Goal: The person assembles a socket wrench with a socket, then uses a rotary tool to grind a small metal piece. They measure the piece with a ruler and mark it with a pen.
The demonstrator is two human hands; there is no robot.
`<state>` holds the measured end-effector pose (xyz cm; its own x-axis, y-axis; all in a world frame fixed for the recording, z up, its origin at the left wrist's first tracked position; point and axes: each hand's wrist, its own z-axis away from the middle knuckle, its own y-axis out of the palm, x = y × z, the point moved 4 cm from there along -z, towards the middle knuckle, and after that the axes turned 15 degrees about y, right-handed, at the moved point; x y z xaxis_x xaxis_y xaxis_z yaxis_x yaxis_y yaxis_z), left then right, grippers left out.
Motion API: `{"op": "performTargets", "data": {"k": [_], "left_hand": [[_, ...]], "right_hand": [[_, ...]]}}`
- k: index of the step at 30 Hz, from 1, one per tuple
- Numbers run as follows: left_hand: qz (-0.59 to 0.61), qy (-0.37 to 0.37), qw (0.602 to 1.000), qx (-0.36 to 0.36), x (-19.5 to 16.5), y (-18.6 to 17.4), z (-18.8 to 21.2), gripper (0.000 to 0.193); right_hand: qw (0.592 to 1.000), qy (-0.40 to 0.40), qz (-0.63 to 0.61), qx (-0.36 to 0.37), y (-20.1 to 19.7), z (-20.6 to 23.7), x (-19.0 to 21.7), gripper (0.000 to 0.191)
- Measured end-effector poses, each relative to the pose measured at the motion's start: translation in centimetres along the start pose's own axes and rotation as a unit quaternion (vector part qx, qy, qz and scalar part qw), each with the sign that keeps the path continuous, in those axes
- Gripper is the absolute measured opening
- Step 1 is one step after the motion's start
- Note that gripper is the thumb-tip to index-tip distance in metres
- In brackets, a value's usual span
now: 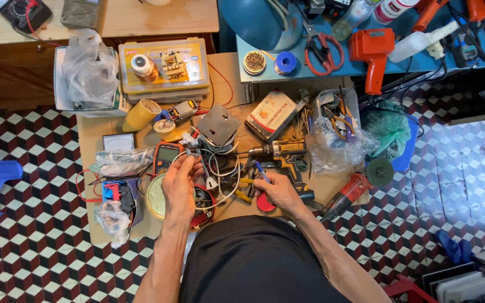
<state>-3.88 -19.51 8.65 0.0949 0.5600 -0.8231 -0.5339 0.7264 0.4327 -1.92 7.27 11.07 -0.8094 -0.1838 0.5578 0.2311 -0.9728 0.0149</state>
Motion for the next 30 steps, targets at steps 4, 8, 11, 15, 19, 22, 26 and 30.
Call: {"op": "performTargets", "data": {"k": [4,8,11,15,19,22,26,30], "left_hand": [[0.005,-0.008,1.000,-0.013,-0.1,-0.6,-0.4,0.024],[-0.012,-0.011,1.000,-0.009,0.3,-0.5,-0.2,0.024],[-0.021,-0.011,1.000,0.014,0.9,0.4,-0.4,0.024],[-0.042,-0.011,0.999,0.031,0.6,2.1,-1.4,0.025],[-0.041,-0.011,0.998,0.035,-0.7,3.0,-2.5,0.025],[-0.028,-0.009,0.999,0.032,-1.3,2.8,-2.6,0.027],[-0.024,-0.022,0.999,0.034,-1.0,2.0,-2.2,0.028],[-0.023,-0.036,0.998,0.044,0.4,1.4,-1.3,0.028]], "right_hand": [[0.997,0.036,-0.067,-0.030,-1.4,0.4,-2.0,0.024],[0.995,0.036,-0.070,-0.062,-1.7,1.0,-2.7,0.028],[0.992,0.045,-0.075,-0.094,-1.7,1.6,-3.2,0.032],[0.990,0.059,-0.067,-0.107,-1.2,1.6,-2.7,0.039],[0.988,0.066,-0.067,-0.120,-0.3,1.3,-1.4,0.035],[0.990,0.046,-0.076,-0.107,0.4,1.5,-0.7,0.033],[0.989,0.024,-0.077,-0.120,1.1,1.9,-0.2,0.024],[0.989,-0.023,-0.031,-0.145,0.4,2.6,-0.2,0.027]]}}
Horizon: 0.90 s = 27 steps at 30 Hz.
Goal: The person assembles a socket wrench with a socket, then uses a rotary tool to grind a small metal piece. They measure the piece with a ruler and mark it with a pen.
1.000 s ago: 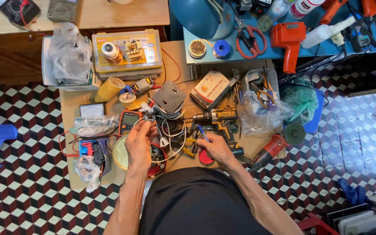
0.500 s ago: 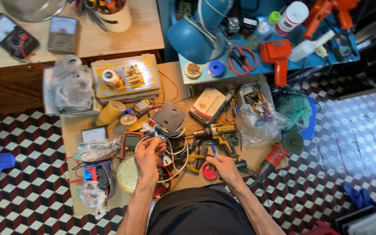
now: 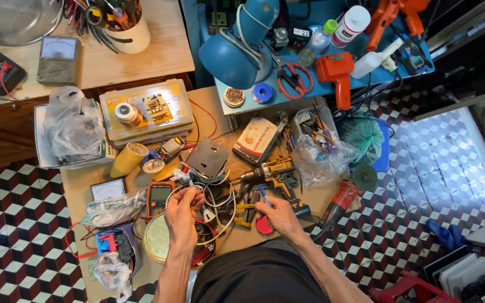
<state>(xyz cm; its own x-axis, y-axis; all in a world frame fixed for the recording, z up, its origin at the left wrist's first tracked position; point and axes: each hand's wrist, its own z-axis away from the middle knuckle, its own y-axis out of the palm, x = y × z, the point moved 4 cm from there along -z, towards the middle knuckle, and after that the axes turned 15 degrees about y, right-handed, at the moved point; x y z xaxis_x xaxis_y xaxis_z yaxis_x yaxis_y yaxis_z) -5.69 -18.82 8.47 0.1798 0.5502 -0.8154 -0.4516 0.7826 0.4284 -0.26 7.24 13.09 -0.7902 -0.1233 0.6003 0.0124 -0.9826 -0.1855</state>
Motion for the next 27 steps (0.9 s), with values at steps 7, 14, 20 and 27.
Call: {"op": "performTargets", "data": {"k": [7,14,20,27], "left_hand": [[0.011,0.004,1.000,0.011,1.4,0.1,-1.1,0.026],[-0.006,0.011,0.998,-0.062,-3.3,2.1,-3.2,0.030],[0.027,0.014,0.994,-0.106,-6.3,0.7,-3.6,0.035],[0.054,0.092,0.981,-0.159,-7.1,-4.5,-5.1,0.031]], "right_hand": [[0.999,0.005,-0.022,-0.035,-1.0,-0.9,-1.1,0.021],[0.999,-0.004,-0.054,0.002,3.6,-2.5,8.7,0.018],[0.994,-0.075,0.066,0.033,8.0,-3.7,17.8,0.040],[0.944,-0.296,0.125,0.071,13.4,-2.6,25.9,0.061]]}}
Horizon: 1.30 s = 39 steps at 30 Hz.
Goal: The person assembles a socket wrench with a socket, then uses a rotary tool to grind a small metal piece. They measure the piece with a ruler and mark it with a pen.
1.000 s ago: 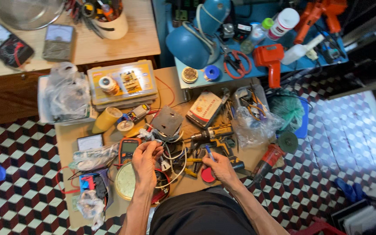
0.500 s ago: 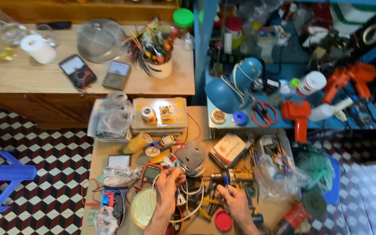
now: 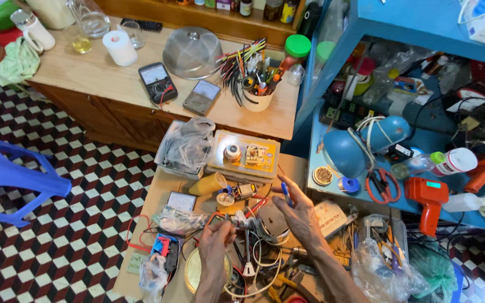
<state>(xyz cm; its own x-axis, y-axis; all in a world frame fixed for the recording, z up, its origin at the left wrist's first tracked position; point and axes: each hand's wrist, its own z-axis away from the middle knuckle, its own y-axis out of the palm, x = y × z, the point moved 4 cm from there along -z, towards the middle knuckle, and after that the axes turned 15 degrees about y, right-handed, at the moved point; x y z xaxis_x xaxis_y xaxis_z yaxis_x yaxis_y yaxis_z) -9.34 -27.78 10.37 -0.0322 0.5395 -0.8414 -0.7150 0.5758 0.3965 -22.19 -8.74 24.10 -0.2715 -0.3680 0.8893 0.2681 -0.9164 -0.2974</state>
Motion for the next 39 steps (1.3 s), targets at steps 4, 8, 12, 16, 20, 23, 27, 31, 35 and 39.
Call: {"op": "performTargets", "data": {"k": [4,8,12,16,20,23,27,31,35,39], "left_hand": [[-0.075,0.070,0.995,0.004,-1.2,-3.7,-1.9,0.018],[0.037,0.057,0.995,-0.079,-2.6,-6.7,-3.4,0.016],[0.035,0.072,0.990,-0.115,-4.5,-7.8,-2.8,0.017],[0.026,0.072,0.990,-0.118,-4.8,-7.4,-1.5,0.017],[0.042,0.063,0.991,-0.107,-3.7,-7.1,-0.6,0.019],[0.035,0.062,0.994,-0.078,-2.8,-7.2,0.1,0.018],[0.030,0.042,0.996,-0.073,-1.6,-7.3,1.1,0.018],[0.022,0.032,0.997,-0.062,-0.8,-7.0,2.0,0.019],[0.009,0.025,0.997,-0.071,0.1,-6.7,2.7,0.023],[0.007,0.011,0.998,-0.056,0.9,-6.3,3.5,0.024]], "right_hand": [[0.997,0.001,-0.031,-0.078,-0.6,0.8,-2.1,0.064],[0.986,0.015,-0.064,-0.154,-4.2,2.4,-8.0,0.067],[0.964,0.082,-0.097,-0.232,-7.8,5.1,-15.7,0.069],[0.940,0.156,-0.147,-0.265,-9.9,9.0,-22.9,0.073],[0.931,0.166,-0.140,-0.294,-10.6,11.6,-27.0,0.071],[0.913,0.197,-0.174,-0.311,-11.3,13.5,-28.9,0.064],[0.899,0.206,-0.193,-0.334,-12.2,15.3,-30.3,0.055],[0.885,0.244,-0.207,-0.337,-12.7,17.2,-31.2,0.046],[0.876,0.260,-0.222,-0.340,-12.4,18.8,-32.0,0.047],[0.863,0.300,-0.192,-0.358,-12.5,19.6,-33.0,0.050]]}}
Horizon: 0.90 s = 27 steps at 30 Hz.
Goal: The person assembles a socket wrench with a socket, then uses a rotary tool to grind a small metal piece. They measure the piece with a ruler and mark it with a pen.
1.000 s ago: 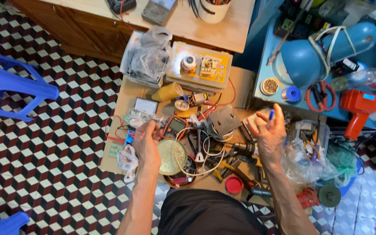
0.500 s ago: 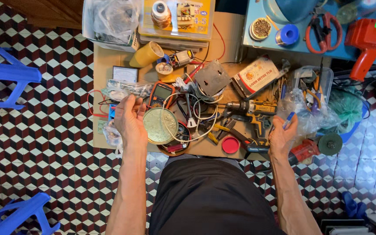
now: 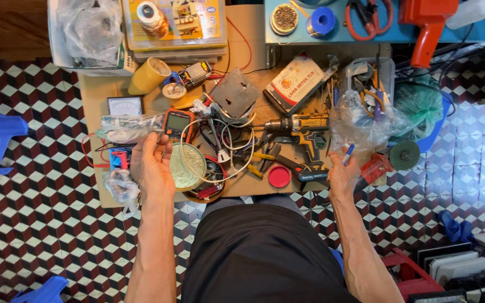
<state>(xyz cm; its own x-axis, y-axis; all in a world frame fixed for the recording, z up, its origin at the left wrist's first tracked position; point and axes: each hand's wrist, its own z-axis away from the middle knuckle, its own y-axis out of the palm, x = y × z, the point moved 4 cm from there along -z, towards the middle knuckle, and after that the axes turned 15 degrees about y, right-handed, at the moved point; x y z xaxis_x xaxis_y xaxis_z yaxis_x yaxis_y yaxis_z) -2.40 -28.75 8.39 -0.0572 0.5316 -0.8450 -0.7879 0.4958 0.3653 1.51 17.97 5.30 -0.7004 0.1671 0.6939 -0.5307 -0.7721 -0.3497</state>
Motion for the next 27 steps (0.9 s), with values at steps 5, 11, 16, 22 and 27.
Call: {"op": "performTargets", "data": {"k": [5,11,16,22,27], "left_hand": [[-0.014,-0.004,0.999,0.028,0.5,0.4,1.4,0.023],[-0.029,-0.022,0.998,0.044,1.7,1.0,2.9,0.024],[-0.043,-0.025,0.996,0.071,2.8,2.0,3.6,0.026],[-0.066,-0.023,0.993,0.092,3.6,3.2,4.4,0.024],[-0.068,-0.019,0.990,0.124,3.4,4.6,5.7,0.020]], "right_hand": [[0.999,0.035,0.032,-0.025,-1.8,-0.2,-0.5,0.049],[0.978,-0.002,0.211,0.000,-1.6,0.4,-0.4,0.037],[0.953,-0.029,0.301,0.014,-0.7,0.3,0.8,0.052],[0.943,-0.112,0.312,0.046,-0.7,0.4,2.6,0.048],[0.977,-0.075,0.198,0.025,0.9,-0.8,6.7,0.035]]}}
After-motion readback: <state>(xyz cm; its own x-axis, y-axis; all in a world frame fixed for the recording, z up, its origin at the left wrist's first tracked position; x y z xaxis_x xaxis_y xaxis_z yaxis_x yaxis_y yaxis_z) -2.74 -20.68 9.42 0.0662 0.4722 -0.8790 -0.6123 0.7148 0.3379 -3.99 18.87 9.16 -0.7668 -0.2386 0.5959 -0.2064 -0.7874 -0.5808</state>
